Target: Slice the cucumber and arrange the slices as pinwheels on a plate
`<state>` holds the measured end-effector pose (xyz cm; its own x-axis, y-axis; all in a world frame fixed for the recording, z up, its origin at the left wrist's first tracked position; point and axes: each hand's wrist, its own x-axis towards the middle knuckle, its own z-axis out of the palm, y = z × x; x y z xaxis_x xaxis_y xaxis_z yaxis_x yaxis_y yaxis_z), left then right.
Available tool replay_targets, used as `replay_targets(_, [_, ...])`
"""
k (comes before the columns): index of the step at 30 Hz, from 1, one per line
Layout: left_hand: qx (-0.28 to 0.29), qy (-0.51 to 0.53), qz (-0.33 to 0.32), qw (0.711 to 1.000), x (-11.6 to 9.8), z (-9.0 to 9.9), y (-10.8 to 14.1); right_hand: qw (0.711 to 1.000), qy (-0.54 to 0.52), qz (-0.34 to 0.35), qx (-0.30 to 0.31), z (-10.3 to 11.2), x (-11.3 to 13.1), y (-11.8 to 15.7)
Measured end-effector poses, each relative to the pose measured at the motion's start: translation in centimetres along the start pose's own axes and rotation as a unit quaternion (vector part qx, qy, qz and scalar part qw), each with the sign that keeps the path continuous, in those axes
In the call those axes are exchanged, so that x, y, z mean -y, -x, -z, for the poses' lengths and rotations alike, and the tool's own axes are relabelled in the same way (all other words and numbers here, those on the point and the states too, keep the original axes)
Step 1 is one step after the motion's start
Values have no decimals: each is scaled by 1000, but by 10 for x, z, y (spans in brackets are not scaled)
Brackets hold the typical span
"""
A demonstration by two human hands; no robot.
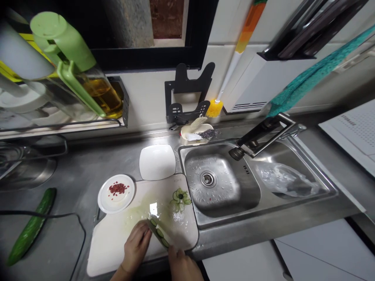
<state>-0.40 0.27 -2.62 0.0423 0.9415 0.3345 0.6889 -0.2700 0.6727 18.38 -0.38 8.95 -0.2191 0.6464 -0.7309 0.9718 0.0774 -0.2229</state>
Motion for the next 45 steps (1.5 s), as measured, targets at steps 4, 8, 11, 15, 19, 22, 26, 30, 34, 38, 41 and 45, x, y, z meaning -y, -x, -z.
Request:
replay_targets(4, [-2,0,-1,1000,1,0,0,1000,-2,-1,13,7,3,-2])
replay_targets(8, [-1,7,1,1000,0,0,0,1000,2,2,4,9,5,-4])
replay_targets(11, [3,11,7,1000,0,0,1,1000,11,6,-12,6,6,-6])
replay_targets(15, [7,13,13,1000,0,-1,1,1000,5,8,-16,1,7,-9])
replay_targets(19, [7,16,16,1000,0,0,0,999,-9,10,-31,-2,9,-14])
replay_targets(22, [6,19,11,1000,0,1,-1,999,-15,8,-42,-4,10,-18])
replay_targets(26, [12,16,12,1000,-1,2,-3,998,-22,14,-55,-8,12,-26])
replay_targets(30, [20,19,6,1000,-1,2,-3,998,-4,13,-67,-8,17,-33])
replay_targets(34, [20,19,5,1000,-1,2,-1,996,23,16,-86,-9,21,-37])
replay_targets(38, [21,19,7,1000,-1,1,-1,994,1,19,-104,-10,16,-38])
replay_targets(41, [14,17,8,1000,-3,2,-3,994,-66,1,-86,-1,6,-37])
replay_targets(45, [10,15,2,1000,-5,3,-5,985,-150,-25,-86,18,-9,-31])
